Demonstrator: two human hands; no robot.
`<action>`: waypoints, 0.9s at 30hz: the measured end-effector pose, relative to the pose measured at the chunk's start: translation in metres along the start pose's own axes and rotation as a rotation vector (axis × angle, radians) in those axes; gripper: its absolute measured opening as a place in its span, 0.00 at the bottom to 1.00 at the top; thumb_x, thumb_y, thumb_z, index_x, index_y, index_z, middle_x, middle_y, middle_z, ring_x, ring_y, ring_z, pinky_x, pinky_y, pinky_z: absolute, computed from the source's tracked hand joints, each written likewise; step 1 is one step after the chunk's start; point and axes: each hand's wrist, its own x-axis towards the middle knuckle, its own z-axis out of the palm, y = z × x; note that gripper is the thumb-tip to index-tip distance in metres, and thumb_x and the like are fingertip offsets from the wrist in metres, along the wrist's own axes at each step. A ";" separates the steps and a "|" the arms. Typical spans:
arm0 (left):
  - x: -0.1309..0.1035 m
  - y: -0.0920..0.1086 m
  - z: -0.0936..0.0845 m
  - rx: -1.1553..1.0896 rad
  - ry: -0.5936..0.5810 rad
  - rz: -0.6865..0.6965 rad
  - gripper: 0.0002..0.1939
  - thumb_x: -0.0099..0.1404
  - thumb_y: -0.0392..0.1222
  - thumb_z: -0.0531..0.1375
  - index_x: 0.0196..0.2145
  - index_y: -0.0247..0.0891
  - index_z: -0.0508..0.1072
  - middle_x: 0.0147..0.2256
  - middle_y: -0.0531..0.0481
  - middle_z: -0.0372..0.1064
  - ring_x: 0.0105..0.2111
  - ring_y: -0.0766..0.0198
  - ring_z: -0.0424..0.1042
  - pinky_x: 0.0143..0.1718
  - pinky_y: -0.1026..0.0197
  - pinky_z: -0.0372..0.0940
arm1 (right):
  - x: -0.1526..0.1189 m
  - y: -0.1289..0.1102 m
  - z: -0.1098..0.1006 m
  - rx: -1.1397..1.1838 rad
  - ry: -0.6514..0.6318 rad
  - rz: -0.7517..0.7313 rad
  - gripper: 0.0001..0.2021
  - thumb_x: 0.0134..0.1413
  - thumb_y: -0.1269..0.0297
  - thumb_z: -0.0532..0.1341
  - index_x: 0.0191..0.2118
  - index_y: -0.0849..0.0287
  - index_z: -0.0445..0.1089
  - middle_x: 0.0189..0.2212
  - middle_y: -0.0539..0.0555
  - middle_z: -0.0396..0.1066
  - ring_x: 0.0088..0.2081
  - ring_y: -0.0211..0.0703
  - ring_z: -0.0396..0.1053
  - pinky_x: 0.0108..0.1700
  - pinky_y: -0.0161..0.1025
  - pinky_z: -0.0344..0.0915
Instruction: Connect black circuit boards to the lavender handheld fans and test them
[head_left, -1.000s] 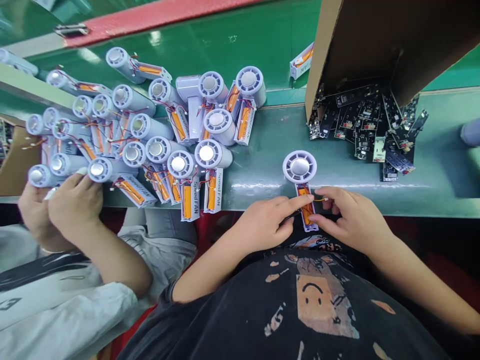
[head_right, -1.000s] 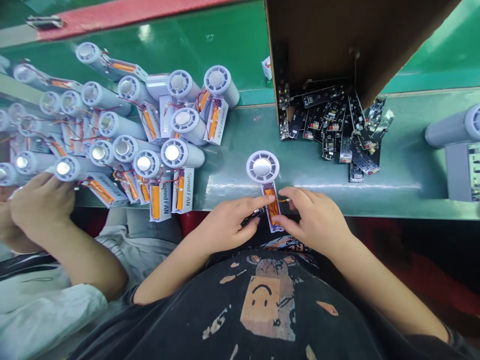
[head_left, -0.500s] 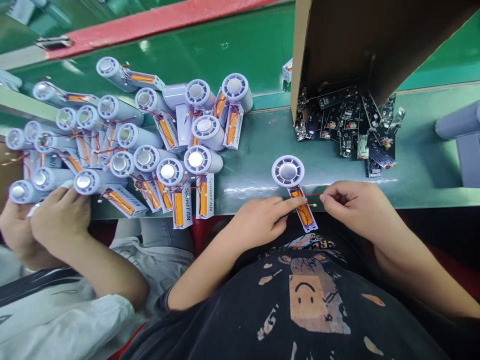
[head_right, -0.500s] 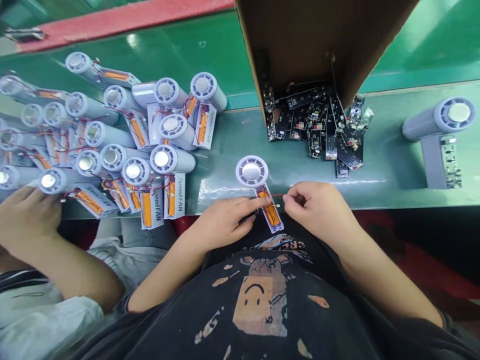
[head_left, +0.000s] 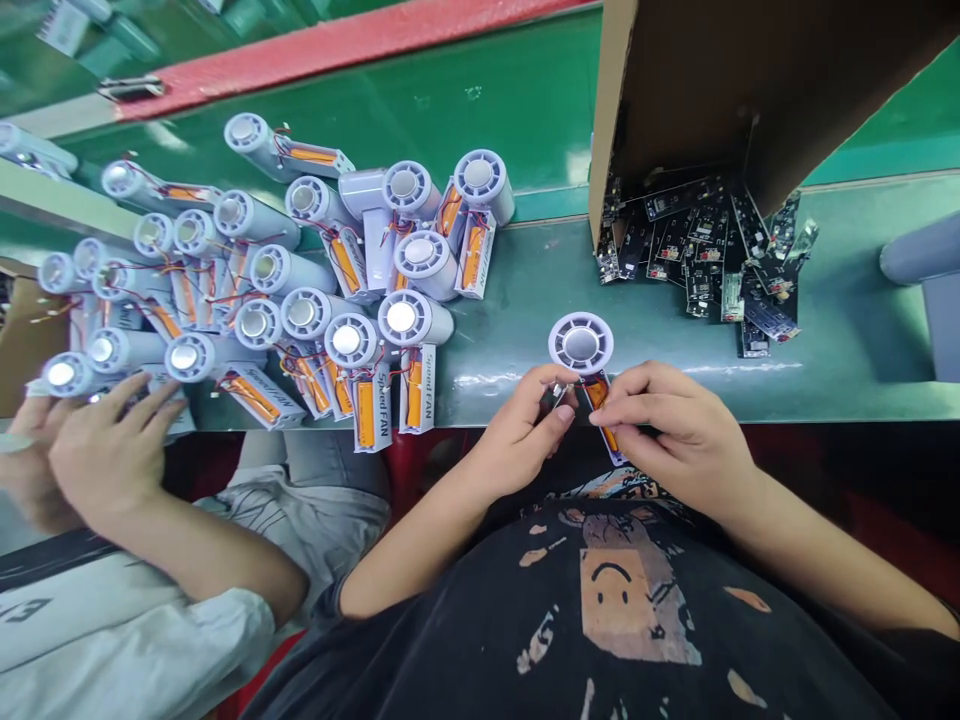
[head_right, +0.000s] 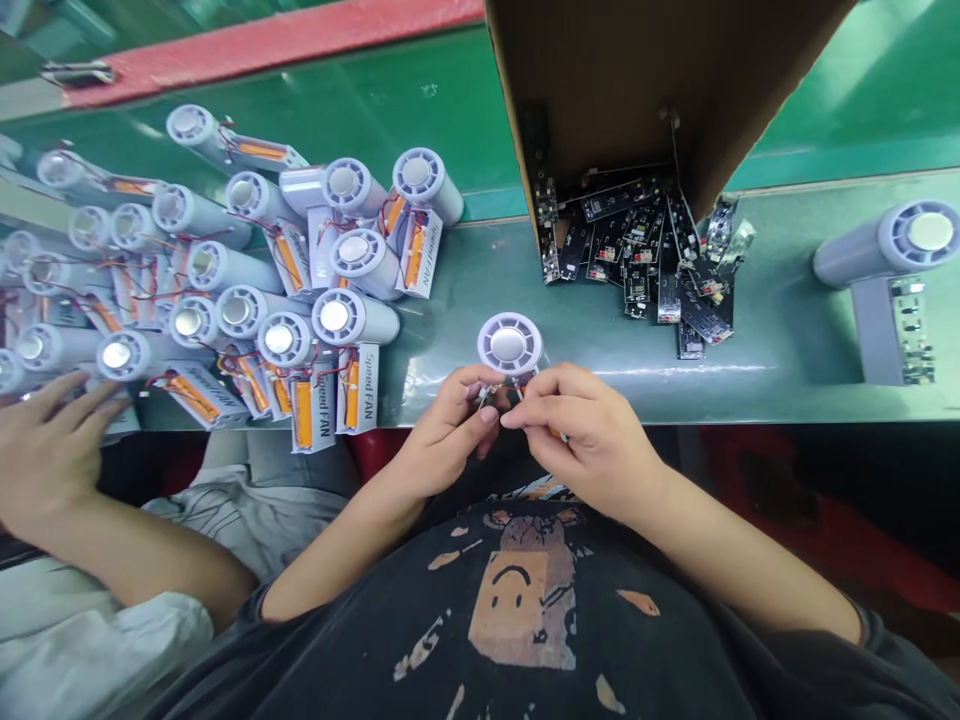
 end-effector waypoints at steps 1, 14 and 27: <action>0.001 -0.001 0.003 -0.101 0.014 -0.047 0.13 0.73 0.46 0.54 0.53 0.45 0.62 0.38 0.53 0.66 0.22 0.73 0.64 0.23 0.68 0.65 | 0.000 0.001 0.001 0.006 0.009 -0.001 0.11 0.58 0.75 0.60 0.38 0.51 0.76 0.33 0.50 0.73 0.35 0.38 0.73 0.36 0.37 0.71; -0.001 -0.002 0.011 -0.351 0.011 -0.083 0.12 0.70 0.52 0.58 0.43 0.44 0.63 0.37 0.55 0.62 0.17 0.80 0.58 0.14 0.74 0.55 | 0.002 0.002 0.018 0.050 -0.054 0.196 0.13 0.57 0.72 0.58 0.48 0.54 0.63 0.29 0.46 0.72 0.27 0.34 0.67 0.31 0.34 0.66; 0.002 -0.006 0.008 0.059 0.086 0.171 0.05 0.75 0.44 0.51 0.40 0.42 0.63 0.39 0.53 0.60 0.22 0.76 0.63 0.24 0.67 0.63 | 0.007 0.007 0.019 -0.085 -0.058 0.060 0.01 0.58 0.68 0.61 0.35 0.56 0.69 0.32 0.52 0.74 0.35 0.41 0.71 0.39 0.42 0.67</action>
